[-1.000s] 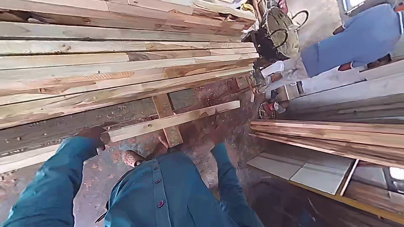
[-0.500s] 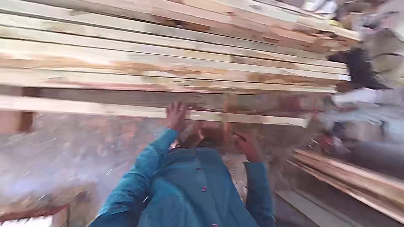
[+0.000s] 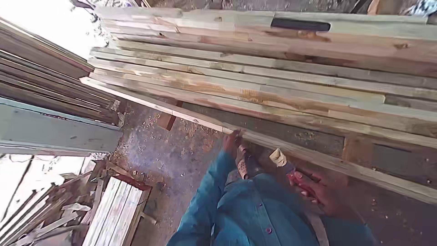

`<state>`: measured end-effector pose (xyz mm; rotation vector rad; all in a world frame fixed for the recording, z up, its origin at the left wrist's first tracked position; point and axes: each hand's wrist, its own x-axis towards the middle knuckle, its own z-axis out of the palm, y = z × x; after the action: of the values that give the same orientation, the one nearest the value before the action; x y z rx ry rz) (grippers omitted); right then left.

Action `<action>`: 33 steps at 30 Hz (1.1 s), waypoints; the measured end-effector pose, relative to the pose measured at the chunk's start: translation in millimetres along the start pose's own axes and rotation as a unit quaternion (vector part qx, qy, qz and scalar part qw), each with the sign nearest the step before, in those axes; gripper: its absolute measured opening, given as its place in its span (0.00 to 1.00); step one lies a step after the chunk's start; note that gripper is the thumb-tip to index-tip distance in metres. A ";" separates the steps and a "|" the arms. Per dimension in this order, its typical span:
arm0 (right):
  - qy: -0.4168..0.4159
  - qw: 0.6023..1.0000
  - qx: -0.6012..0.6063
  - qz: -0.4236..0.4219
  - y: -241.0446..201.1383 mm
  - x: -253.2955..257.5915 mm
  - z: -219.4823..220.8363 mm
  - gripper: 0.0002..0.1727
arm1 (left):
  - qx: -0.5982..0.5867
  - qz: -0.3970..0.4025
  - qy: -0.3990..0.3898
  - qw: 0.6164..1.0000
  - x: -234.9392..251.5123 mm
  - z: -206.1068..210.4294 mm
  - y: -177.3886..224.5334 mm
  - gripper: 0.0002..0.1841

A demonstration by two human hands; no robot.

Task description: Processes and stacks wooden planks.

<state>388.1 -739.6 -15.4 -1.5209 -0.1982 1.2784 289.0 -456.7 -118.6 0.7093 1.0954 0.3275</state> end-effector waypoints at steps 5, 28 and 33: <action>0.000 0.997 0.071 -0.005 -17.4 41.1 25.3 0.16 | 0.231 0.218 0.039 0.947 -1.1 -39.6 15.8 0.13; 0.323 0.900 -0.291 -0.005 -11.0 205.0 235.5 0.33 | 0.844 0.129 -0.272 0.444 178.0 -178.5 234.3 0.35; 0.511 0.793 -0.328 0.040 49.3 255.9 319.3 0.39 | 0.842 0.117 -0.361 0.384 229.3 -209.3 257.0 0.39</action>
<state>219.8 -389.9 -154.2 -2.6380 0.1643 0.2570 227.5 -60.8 -162.4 2.5282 0.0048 -1.1131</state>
